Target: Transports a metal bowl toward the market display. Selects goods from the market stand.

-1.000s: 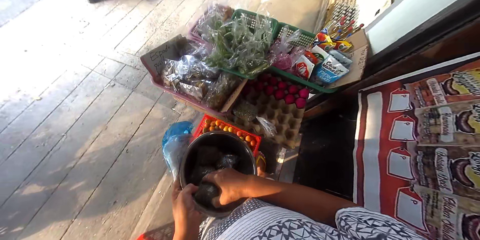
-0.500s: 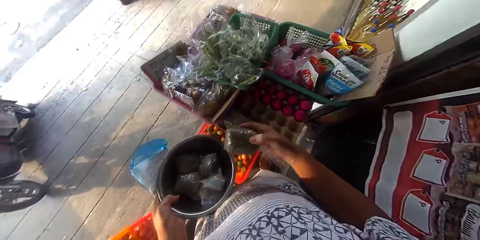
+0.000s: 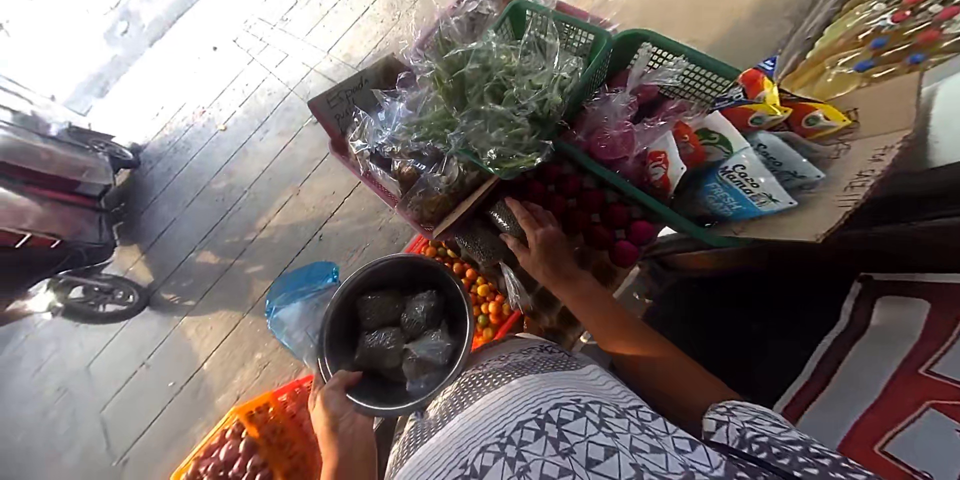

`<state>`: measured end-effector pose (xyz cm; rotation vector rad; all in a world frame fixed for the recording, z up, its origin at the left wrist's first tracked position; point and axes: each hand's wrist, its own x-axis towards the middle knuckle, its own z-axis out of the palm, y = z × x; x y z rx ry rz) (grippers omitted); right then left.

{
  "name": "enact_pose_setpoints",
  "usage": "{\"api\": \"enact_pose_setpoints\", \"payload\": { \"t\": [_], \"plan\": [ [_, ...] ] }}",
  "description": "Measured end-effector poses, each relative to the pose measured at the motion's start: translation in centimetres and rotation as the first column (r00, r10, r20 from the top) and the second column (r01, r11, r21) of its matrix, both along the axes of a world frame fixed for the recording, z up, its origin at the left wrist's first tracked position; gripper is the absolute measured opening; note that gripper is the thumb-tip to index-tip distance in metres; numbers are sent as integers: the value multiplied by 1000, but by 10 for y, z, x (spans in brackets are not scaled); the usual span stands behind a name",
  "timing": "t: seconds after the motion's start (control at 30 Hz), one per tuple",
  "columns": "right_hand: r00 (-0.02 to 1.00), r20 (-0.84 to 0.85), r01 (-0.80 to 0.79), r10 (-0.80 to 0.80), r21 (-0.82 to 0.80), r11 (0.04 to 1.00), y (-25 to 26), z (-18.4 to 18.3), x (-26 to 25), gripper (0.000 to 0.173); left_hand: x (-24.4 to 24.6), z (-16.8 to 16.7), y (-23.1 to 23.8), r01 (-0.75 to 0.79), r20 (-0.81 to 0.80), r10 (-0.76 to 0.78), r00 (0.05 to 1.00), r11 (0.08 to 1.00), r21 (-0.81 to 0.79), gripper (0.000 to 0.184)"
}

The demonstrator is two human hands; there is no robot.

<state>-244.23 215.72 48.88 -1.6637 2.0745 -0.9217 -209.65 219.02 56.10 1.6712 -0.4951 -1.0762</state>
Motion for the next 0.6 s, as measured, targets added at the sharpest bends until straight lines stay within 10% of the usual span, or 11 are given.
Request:
{"api": "enact_pose_setpoints", "payload": {
  "t": [0.2, 0.37, 0.5, 0.6],
  "plan": [
    [952, 286, 114, -107, -10, 993, 29, 1, -1, 51, 0, 5, -7, -11, 4, 11, 1000, 1000, -2, 48],
    [550, 779, 244, -300, 194, 950, 22, 19, -2, 42, 5, 6, -12, 1, -7, -1, 1000, 1000, 14, 49],
    [941, 249, 158, -228, 272, 949, 11, 22, 3, 43, 12, 4, -13, 13, -32, -12, 999, 1000, 14, 50],
    [976, -130, 203, -172, 282, 938, 12, 26, 4, 45, 16, 6, -16, 29, -49, -28, 998, 999, 23, 54]
  ]
}}
